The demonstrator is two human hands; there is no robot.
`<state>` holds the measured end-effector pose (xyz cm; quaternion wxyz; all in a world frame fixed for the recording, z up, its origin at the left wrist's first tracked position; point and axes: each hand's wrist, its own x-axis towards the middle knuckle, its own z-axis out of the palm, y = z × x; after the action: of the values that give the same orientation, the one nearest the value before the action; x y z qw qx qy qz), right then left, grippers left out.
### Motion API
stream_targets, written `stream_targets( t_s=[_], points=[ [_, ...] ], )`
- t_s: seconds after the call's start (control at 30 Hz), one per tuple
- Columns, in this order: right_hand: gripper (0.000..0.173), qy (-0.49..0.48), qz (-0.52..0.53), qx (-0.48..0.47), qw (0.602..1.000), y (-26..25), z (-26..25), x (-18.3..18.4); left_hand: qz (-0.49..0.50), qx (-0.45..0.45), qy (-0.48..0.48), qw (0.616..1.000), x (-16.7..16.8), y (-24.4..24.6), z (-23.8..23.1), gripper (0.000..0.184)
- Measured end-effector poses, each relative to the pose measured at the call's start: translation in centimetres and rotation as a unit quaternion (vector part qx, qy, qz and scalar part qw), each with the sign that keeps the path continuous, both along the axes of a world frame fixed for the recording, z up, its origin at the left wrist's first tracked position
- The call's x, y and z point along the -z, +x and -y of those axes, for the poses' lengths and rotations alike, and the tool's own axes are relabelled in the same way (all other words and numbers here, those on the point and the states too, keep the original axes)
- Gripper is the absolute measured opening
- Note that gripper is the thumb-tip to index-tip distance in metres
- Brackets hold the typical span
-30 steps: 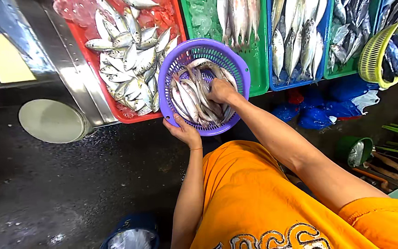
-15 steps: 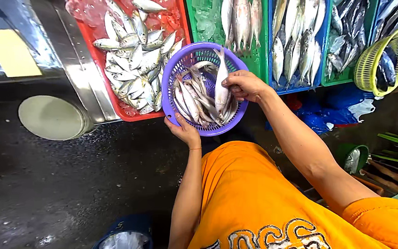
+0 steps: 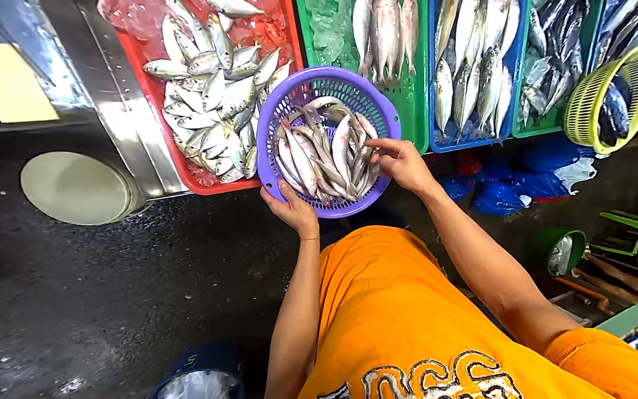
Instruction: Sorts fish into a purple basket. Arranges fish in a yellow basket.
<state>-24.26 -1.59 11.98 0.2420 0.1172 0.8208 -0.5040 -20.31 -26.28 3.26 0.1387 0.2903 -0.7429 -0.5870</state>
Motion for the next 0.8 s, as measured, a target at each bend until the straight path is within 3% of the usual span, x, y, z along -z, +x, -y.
stream_targets(
  t_s=[0.2,0.37,0.5,0.7,0.8],
  points=[
    [0.028,0.25,0.022,-0.074,0.965,-3.2,4.5,1.4,0.018,0.011,-0.015,1.0,-0.5,0.0,0.1,0.045],
    [0.048,0.331,0.1,-0.065,0.936,-5.8,9.0,3.3,0.02,0.012,-0.02,1.0,-0.7,-0.1,0.0,0.045],
    [0.054,0.291,0.12,-0.05,0.948,-6.3,10.4,4.5,0.057,0.031,-0.025,0.998,-1.2,0.4,0.1,0.049],
    [0.051,0.177,0.121,-0.097,0.972,-6.8,7.7,6.4,0.046,0.02,-0.026,0.998,-0.4,0.3,0.0,0.046],
    [0.042,0.115,0.098,-0.089,0.984,-6.7,6.5,5.7,0.043,0.014,-0.029,0.999,-0.7,0.2,0.0,0.045]
  ],
)
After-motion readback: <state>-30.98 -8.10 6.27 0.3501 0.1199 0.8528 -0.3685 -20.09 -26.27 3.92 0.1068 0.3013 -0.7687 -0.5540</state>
